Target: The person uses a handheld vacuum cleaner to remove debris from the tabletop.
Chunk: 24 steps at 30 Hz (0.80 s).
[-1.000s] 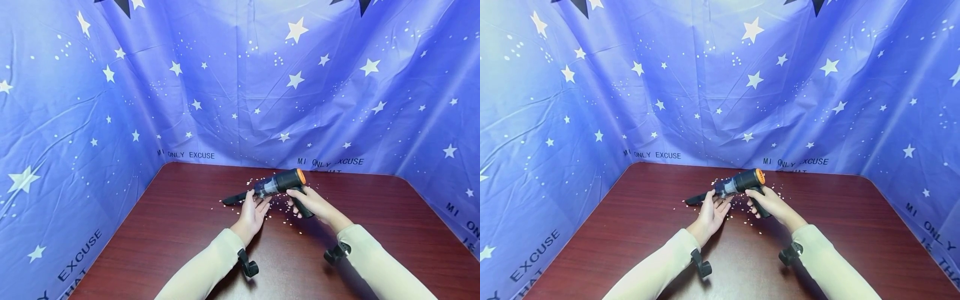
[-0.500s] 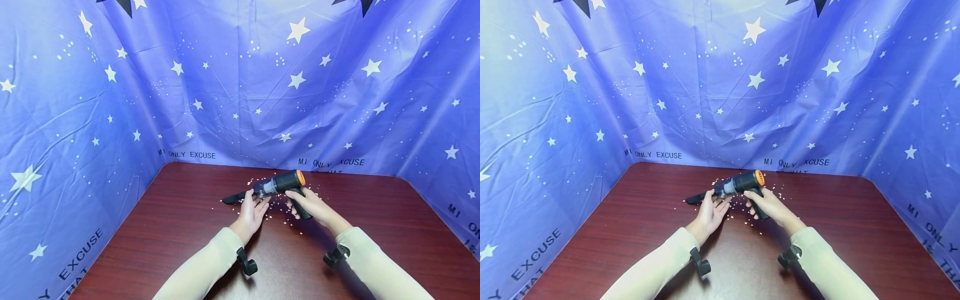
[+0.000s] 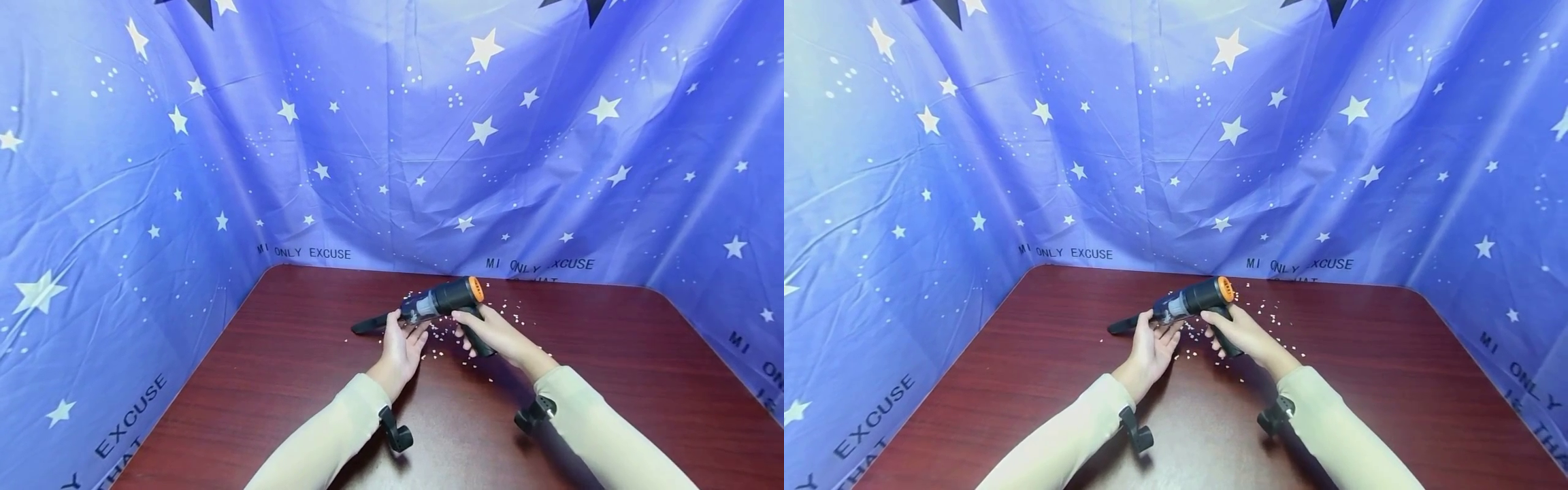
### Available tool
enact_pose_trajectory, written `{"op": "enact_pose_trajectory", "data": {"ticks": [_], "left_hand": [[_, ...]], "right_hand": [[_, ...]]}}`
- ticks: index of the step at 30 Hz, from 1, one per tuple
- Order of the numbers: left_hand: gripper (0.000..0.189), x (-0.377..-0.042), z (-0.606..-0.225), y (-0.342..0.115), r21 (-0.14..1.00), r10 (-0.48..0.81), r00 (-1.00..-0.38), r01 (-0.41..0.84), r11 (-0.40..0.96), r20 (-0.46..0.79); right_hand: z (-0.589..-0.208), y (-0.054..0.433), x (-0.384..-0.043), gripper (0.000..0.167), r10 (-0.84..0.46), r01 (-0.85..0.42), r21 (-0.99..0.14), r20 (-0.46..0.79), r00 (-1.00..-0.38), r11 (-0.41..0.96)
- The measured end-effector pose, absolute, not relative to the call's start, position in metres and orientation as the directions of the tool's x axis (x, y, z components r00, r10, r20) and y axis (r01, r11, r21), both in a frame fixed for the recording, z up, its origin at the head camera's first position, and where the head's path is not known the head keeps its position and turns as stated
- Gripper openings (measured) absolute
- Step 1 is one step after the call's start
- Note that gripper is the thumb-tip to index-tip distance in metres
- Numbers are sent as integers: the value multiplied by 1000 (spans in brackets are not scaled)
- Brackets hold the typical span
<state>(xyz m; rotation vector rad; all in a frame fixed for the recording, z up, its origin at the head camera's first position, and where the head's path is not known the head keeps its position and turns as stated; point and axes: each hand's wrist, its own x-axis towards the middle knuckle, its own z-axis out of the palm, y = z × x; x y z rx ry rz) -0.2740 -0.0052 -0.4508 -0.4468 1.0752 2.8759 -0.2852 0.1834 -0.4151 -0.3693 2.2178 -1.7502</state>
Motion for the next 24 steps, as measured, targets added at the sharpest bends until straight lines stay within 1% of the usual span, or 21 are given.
{"op": "enact_pose_trajectory", "data": {"ticks": [4,7,15,18,21,24], "left_hand": [[33,-269,-449,-3,615,-137,-947,-77,-785,-292],[34,-267,-448,-3,596,-160,-940,-56,-801,-303],[30,-272,-445,-1,586,-142,-942,-68,-808,-305],[29,-276,-441,5,580,-128,-949,-65,-812,-286],[33,-282,-436,14,566,-113,-958,-59,-822,-265],[41,-289,-429,27,535,-99,-965,-48,-844,-242]], "right_hand": [[-414,177,-286,50,-404,-16,-974,-79,-911,225],[-411,174,-284,49,-408,-15,-973,-82,-909,230],[-411,176,-284,49,-394,-51,-968,-51,-918,244],[-413,181,-284,48,-366,-61,-966,-36,-930,250],[-412,189,-283,48,-342,-69,-967,-20,-939,244],[-410,198,-282,47,-313,-72,-973,0,-950,219]]}}
